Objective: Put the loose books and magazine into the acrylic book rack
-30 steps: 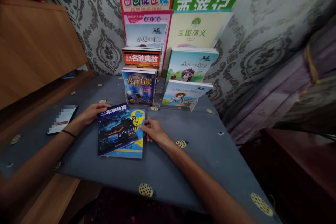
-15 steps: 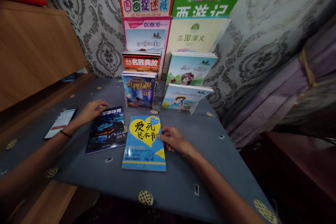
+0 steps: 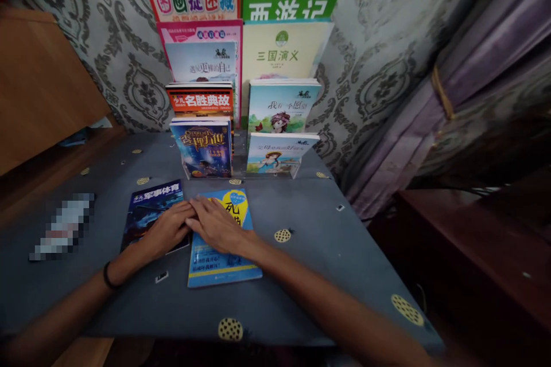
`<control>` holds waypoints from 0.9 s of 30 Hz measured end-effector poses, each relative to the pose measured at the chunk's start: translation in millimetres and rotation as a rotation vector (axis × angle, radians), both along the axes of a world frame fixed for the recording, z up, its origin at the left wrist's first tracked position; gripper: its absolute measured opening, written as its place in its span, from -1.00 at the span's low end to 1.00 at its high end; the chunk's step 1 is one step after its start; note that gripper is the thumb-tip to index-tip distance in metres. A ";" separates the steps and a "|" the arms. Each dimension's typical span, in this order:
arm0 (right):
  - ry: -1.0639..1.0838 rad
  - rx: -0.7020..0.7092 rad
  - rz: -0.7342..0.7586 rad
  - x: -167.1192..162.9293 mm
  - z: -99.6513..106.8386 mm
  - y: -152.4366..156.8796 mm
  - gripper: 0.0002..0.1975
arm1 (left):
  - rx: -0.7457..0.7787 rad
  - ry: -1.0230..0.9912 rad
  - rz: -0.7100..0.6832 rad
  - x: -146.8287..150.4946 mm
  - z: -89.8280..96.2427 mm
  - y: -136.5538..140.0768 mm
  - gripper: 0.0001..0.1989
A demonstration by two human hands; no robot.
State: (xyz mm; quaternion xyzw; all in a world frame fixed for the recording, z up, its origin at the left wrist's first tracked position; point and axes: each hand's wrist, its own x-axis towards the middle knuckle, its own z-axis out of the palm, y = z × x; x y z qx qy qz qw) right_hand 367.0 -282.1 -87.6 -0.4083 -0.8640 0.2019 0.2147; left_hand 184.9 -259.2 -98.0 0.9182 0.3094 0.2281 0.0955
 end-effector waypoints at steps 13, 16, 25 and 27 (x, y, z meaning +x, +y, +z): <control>-0.089 0.009 -0.083 21.5 -2.1 8.8 -0.36 | 0.150 -0.009 0.022 -2.3 -13.5 0.6 -0.65; -0.082 0.007 -0.152 47.0 -7.3 10.2 -0.42 | 0.170 -0.012 0.031 -1.7 -14.5 1.2 -0.68; 0.289 -0.083 -0.180 103.5 -15.0 23.5 -0.56 | 0.100 0.074 -0.003 8.7 8.9 4.7 -0.68; 0.357 -0.112 -0.178 103.9 -15.0 24.9 -0.56 | 0.077 0.125 -0.044 22.8 15.6 10.9 -0.67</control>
